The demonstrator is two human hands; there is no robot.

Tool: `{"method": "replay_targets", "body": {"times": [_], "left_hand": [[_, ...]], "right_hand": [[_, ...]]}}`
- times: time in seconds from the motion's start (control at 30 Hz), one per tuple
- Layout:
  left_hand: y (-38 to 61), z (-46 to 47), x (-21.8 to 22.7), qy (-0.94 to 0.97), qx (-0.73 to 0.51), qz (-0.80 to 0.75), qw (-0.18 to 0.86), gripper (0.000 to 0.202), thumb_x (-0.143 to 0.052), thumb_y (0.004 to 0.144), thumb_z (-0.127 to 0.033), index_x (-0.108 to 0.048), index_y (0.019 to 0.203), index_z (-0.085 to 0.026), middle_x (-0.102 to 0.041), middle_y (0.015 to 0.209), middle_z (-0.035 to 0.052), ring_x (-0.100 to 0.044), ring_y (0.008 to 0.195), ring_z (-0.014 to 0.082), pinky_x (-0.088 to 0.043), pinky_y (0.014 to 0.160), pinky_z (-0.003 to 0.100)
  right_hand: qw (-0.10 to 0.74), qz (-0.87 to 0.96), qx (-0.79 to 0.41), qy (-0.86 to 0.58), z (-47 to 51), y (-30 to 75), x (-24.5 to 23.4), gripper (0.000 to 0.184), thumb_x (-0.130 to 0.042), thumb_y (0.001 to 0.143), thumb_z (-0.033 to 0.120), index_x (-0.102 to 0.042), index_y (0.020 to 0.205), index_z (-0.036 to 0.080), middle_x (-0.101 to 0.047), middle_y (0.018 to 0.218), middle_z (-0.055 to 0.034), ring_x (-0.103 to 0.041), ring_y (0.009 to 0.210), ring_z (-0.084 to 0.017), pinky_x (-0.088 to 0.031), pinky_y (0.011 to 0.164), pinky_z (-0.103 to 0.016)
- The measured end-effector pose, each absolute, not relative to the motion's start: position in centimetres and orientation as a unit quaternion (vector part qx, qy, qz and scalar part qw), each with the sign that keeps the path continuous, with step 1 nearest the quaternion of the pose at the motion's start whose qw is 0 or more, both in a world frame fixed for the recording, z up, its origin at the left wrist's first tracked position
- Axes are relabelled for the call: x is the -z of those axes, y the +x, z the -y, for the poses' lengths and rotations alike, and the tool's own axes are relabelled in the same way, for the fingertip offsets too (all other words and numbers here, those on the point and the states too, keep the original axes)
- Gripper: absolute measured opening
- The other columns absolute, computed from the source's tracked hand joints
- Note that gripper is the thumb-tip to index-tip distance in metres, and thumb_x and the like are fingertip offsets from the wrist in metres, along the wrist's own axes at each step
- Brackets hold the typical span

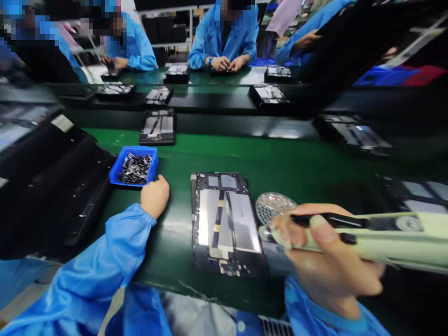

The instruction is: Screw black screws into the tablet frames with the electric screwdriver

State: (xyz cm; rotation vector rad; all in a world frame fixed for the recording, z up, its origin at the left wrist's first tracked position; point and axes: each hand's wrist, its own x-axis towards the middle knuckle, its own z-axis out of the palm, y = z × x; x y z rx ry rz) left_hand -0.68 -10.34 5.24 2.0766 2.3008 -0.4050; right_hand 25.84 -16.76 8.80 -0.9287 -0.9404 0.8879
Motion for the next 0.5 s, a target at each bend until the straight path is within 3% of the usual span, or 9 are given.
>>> {"method": "replay_targets", "body": {"times": [0.17,0.3,0.5], "left_hand": [[-0.4,10.6,-5.2,0.706,0.11,-0.7,0.006,0.046,-0.026,0.1,-0.006,-0.071,0.109,-0.003,-0.07,0.112,0.0263,-0.075,0.103,0.0401,-0.061,0.078,0.046],[-1.2,10.8,-4.9,0.713,0.097,-0.694,0.007,0.042,-0.028,0.101,-0.009,-0.067,0.113,-0.005,-0.066,0.117,0.0239,-0.074,0.103,0.038,-0.06,0.077,0.044],[-2.0,10.3,-4.0,0.712,0.048,-0.697,0.068,0.031,-0.044,0.101,-0.017,-0.067,0.118,-0.004,-0.066,0.119,0.0193,-0.072,0.105,0.0329,-0.057,0.093,0.042]], "right_hand": [[0.64,0.479,-0.496,-0.339,18.4,25.0,-9.3,0.022,-0.083,0.084,0.047,-0.08,0.088,0.026,-0.048,0.045,0.005,-0.047,0.038,-0.015,-0.041,0.042,-0.032],[0.575,0.525,-0.529,-0.338,19.9,25.0,-9.1,0.021,-0.08,0.088,0.047,-0.079,0.092,0.026,-0.051,0.046,0.0057,-0.048,0.039,-0.014,-0.045,0.045,-0.03],[0.526,0.539,-0.553,-0.357,20.5,24.2,-8.8,0.021,-0.08,0.087,0.047,-0.079,0.091,0.026,-0.049,0.047,0.0065,-0.048,0.039,-0.013,-0.043,0.044,-0.028]]}}
